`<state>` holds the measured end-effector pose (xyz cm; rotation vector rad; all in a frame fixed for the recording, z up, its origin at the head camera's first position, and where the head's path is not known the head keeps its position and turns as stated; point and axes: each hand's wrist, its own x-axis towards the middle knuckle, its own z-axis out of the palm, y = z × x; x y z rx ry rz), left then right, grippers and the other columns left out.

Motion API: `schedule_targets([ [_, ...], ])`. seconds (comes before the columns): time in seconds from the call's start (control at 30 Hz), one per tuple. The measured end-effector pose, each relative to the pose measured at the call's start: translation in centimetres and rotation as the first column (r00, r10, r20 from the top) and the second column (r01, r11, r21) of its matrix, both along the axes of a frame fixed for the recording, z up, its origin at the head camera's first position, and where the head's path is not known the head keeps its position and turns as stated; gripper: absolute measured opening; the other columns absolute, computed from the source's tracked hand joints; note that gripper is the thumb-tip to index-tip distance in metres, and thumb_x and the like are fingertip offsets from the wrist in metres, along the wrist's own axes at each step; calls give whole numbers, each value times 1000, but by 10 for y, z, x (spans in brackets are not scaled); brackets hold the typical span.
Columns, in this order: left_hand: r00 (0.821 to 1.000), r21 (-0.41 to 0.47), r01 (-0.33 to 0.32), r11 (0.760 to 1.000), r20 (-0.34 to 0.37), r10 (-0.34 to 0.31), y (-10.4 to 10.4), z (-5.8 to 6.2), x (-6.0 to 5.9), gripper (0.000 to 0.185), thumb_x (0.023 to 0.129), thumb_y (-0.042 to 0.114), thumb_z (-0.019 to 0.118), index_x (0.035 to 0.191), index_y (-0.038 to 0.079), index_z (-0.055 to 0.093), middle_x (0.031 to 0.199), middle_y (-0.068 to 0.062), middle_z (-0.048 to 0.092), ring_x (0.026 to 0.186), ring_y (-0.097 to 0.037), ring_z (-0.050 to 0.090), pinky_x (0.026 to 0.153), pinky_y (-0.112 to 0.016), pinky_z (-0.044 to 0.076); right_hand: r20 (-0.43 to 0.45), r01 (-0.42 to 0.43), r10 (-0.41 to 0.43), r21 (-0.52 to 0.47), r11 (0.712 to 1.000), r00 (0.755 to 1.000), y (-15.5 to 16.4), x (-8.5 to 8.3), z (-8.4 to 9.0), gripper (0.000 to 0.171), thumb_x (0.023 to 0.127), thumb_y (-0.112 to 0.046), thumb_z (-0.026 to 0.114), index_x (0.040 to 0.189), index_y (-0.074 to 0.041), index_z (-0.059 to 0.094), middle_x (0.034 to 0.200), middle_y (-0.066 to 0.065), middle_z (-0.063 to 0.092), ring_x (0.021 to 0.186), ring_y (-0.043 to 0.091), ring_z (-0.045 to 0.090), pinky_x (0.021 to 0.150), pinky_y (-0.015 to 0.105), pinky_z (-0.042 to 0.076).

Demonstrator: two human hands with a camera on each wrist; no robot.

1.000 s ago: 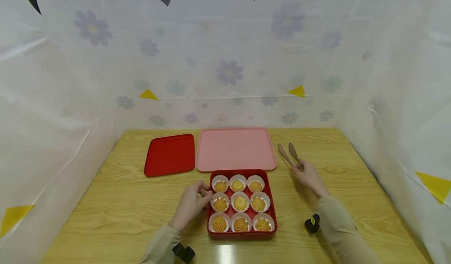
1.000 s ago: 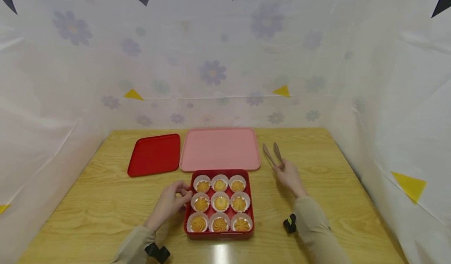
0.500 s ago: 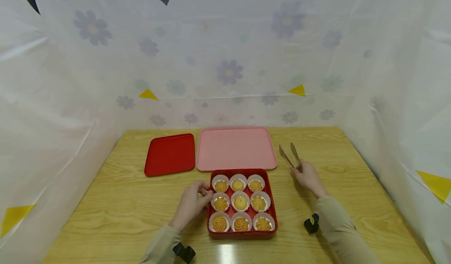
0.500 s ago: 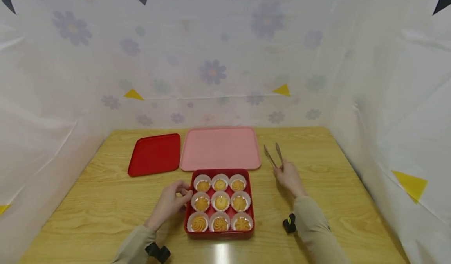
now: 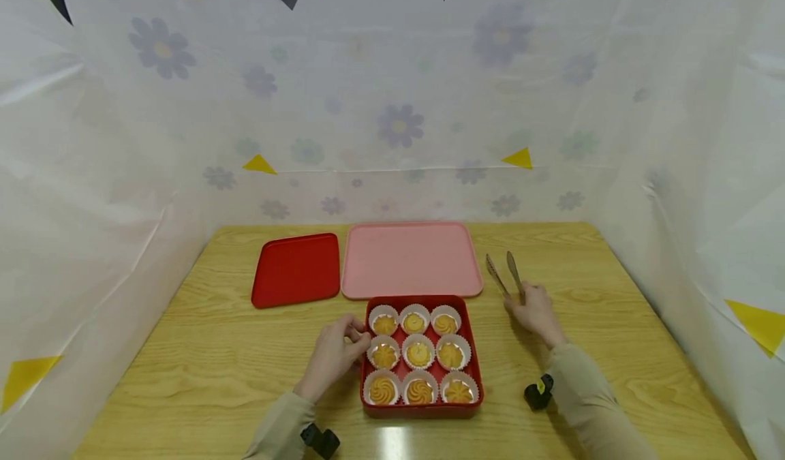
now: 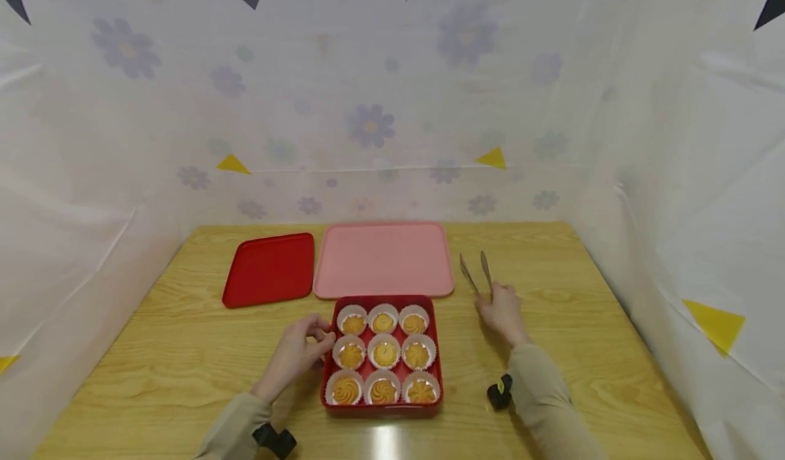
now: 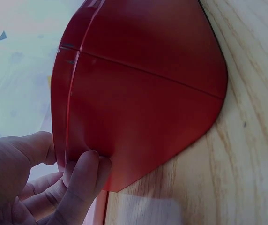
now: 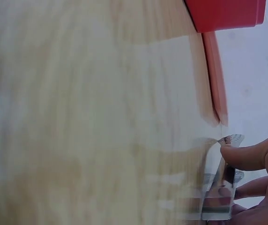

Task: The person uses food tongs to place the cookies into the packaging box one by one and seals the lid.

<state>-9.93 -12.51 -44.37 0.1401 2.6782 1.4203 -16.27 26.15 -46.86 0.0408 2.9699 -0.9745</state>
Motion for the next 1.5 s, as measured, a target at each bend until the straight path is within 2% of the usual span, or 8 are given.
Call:
schedule_targets([
  [0.27,1000,34,13,999,24,-14,-3,-1,1,14,93,12,68,100,2,63,79,-8,66,60,-14,63,52,-25,55,53,53,-50,-43,998,997,-14,4,9,79,96,-26,64,152,10,21,153,43,10,136,67,7,109,77,14],
  [0.5,993,151,-37,988,118,19,-23,-1,-13,33,97,29,66,110,-1,63,81,-14,69,63,-21,69,58,-33,61,-51,18,-26,-154,988,998,-27,10,17,82,96,-26,63,156,6,17,160,37,3,143,64,-2,111,79,9],
  [0.7,984,4,-159,987,-79,159,-68,2,-49,33,101,28,61,116,-1,65,92,-18,70,75,-24,71,67,-27,57,-61,-10,-14,-360,933,998,-34,11,21,73,98,-21,61,154,8,23,163,34,8,150,55,6,120,71,13],
  [0.83,951,-108,-271,956,-184,249,-102,1,-71,35,102,27,57,120,-2,64,102,-21,69,84,-28,65,72,-32,50,4,2,0,-494,869,1000,-36,12,23,72,101,-27,58,157,2,22,167,26,11,154,47,11,122,64,21],
  [1.0,926,-190,-365,911,-176,334,-136,-4,-97,42,102,24,51,126,-10,56,118,-34,61,107,-47,58,94,-54,46,28,4,16,-593,805,999,-37,12,23,67,103,-26,57,156,0,26,167,22,16,155,43,15,123,61,23],
  [1.17,914,-364,-401,840,-92,396,-160,-18,-114,51,100,25,44,132,-14,48,132,-42,47,123,-60,41,106,-65,32,9,-15,27,-625,780,1000,-40,11,21,63,103,-20,55,155,3,27,166,23,20,155,42,16,125,58,20],
  [1.3,905,-433,-392,812,-21,426,-169,-25,-119,53,99,24,41,131,-17,45,133,-46,41,123,-65,37,103,-66,34,17,-18,37,-645,764,999,-42,11,19,58,104,-19,53,153,3,31,166,22,22,155,41,18,125,58,20],
  [1.5,898,-476,-421,772,-99,428,-173,-29,-123,40,99,18,44,112,-16,60,119,-44,54,109,-61,53,97,-63,44,36,-2,33,-652,758,999,-47,9,14,54,103,-19,54,151,3,37,163,22,28,150,41,26,120,58,27],
])
